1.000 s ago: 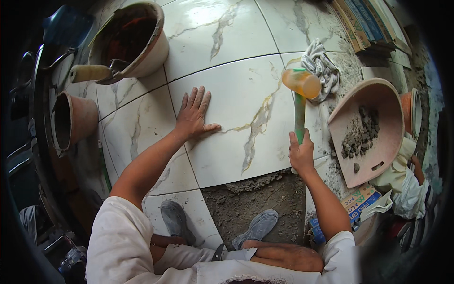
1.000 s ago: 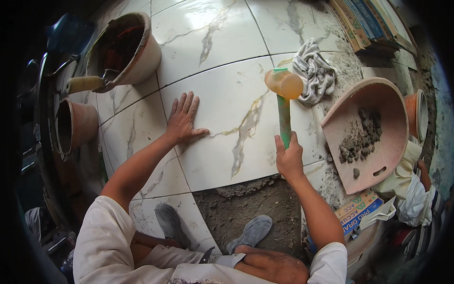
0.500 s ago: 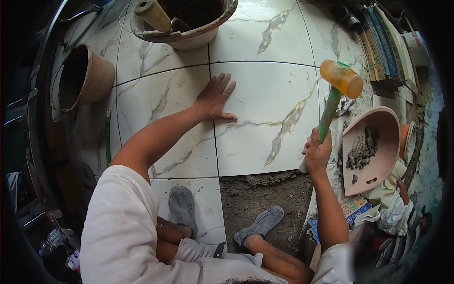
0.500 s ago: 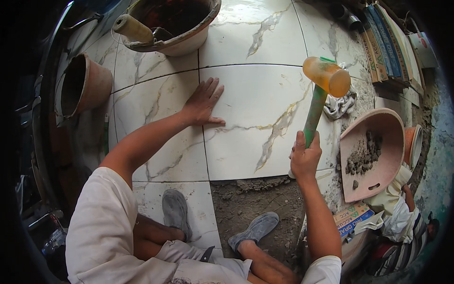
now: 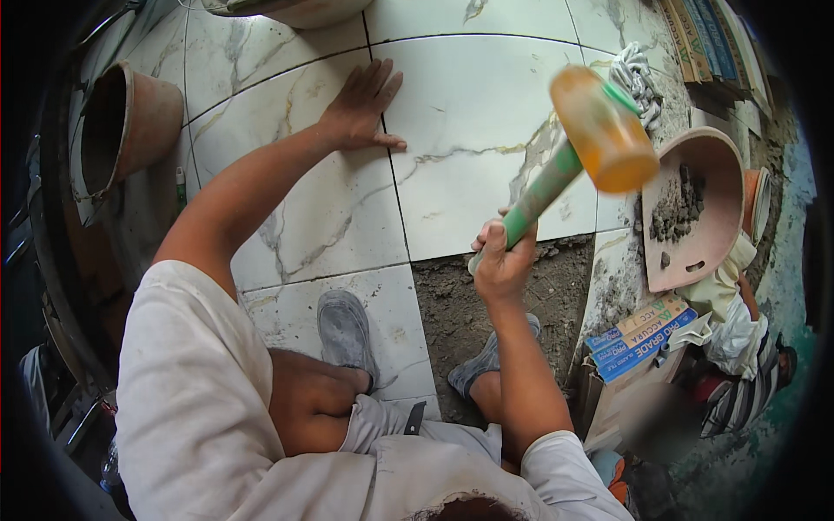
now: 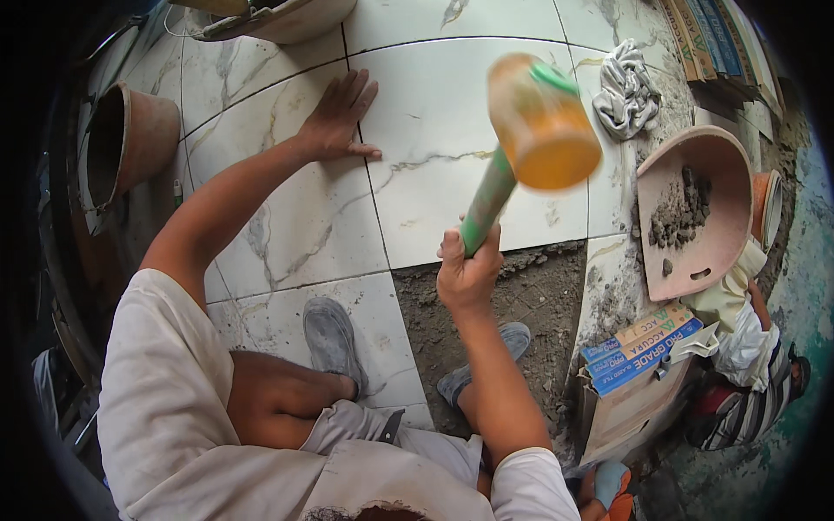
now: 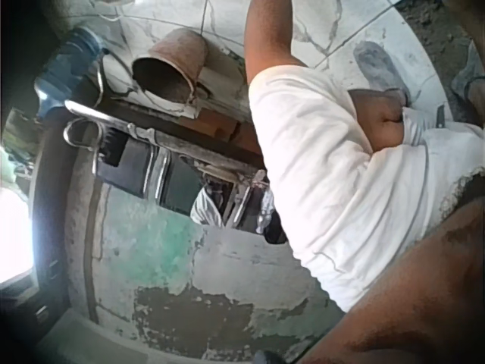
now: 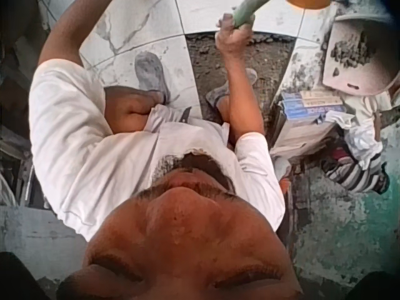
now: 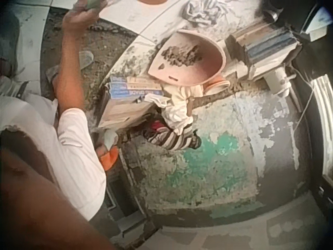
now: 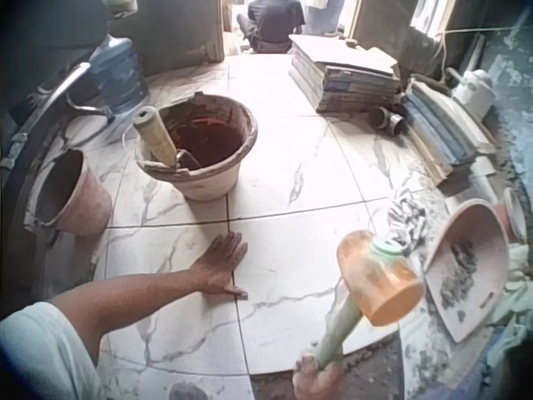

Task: The person spreads mortar onto the back of a tile using a trowel, places the tile onto the floor, and taps it into place with a mallet before wiping the surface with a cloth.

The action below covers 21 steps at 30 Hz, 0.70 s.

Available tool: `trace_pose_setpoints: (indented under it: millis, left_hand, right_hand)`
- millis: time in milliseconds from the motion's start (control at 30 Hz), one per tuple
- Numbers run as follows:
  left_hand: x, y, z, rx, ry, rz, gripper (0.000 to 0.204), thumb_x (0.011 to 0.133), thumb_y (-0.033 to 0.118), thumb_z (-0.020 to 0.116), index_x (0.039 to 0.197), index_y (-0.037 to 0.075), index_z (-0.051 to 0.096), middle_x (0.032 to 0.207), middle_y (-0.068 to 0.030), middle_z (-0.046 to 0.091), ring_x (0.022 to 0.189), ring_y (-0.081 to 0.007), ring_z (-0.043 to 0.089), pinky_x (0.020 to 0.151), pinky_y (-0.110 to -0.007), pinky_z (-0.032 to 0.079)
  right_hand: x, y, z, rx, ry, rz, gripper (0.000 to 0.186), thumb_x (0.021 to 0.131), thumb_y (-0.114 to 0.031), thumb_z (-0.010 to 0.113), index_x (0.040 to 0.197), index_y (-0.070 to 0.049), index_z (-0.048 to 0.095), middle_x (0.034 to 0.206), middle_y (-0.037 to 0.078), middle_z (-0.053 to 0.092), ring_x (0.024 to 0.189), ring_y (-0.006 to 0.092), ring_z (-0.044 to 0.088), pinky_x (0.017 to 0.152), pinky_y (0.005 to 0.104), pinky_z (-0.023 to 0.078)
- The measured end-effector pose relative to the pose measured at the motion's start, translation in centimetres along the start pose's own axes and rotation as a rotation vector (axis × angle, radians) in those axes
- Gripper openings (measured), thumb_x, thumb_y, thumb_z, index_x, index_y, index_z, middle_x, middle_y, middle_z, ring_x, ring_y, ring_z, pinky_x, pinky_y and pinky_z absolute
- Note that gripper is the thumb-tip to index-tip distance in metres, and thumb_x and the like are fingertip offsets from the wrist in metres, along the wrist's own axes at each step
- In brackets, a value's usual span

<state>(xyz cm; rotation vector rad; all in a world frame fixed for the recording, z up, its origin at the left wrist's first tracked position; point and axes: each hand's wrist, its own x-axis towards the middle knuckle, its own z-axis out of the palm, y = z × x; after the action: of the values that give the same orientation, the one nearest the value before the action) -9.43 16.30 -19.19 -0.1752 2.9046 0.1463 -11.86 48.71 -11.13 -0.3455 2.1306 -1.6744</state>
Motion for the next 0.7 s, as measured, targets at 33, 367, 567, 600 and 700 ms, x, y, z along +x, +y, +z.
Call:
trace_pose_setpoints:
  millis: [33,367,567,600,700]
  left_hand:
    - [0.1,-0.3,-0.1,0.039,-0.007,0.010,0.123,0.071,0.086,0.052,0.154,0.003,0.015,0.159,-0.0215,0.009,0.149,-0.0373,0.007,0.121,-0.051,0.008]
    - [-0.1,-0.6,0.1,-0.033,0.011,0.007,0.127,0.067,0.087,0.053,0.153,0.002,0.015,0.159,-0.0231,0.008,0.149,-0.0374,0.004,0.121,-0.051,0.006]
    - [-0.1,-0.7,-0.2,-0.057,-0.003,0.004,0.128,0.066,0.087,0.053,0.153,0.001,0.015,0.159,-0.0237,0.009,0.149,-0.0374,0.006,0.121,-0.051,0.007]
    - [-0.1,-0.7,-0.1,-0.036,0.025,0.009,0.128,0.066,0.087,0.053,0.153,0.001,0.015,0.159,-0.0237,0.009,0.149,-0.0374,0.006,0.121,-0.051,0.007]
    - [-0.1,-0.8,0.0,-0.050,0.044,0.007,0.128,0.066,0.086,0.053,0.153,0.001,0.015,0.159,-0.0242,0.009,0.149,-0.0376,0.006,0.121,-0.051,0.007]
  right_hand:
    - [-1.1,0.9,0.5,0.008,0.009,-0.049,0.041,0.098,-0.037,0.058,0.108,0.001,0.049,0.062,0.004,0.056,0.058,0.0109,0.061,0.053,0.0288,0.048]
    - [-1.0,1.0,2.6,-0.375,-0.030,0.062,0.034,0.097,-0.032,0.059,0.098,0.001,0.050,0.069,0.019,0.061,0.065,0.0400,0.063,0.061,0.0438,0.049]
    - [6.7,-0.9,6.7,-0.567,-0.116,0.044,0.041,0.097,-0.038,0.057,0.099,0.002,0.050,0.077,0.027,0.064,0.075,0.0479,0.064,0.063,0.0513,0.049]
    - [6.8,-0.7,6.8,-0.651,-0.157,0.093,0.042,0.097,-0.039,0.056,0.099,0.002,0.049,0.077,0.028,0.063,0.076,0.0491,0.063,0.064,0.0528,0.049]
    - [5.8,0.3,6.5,-0.427,-0.115,-0.047,0.047,0.097,-0.043,0.055,0.101,0.004,0.051,0.081,0.031,0.064,0.081,0.0515,0.062,0.070,0.0545,0.050]
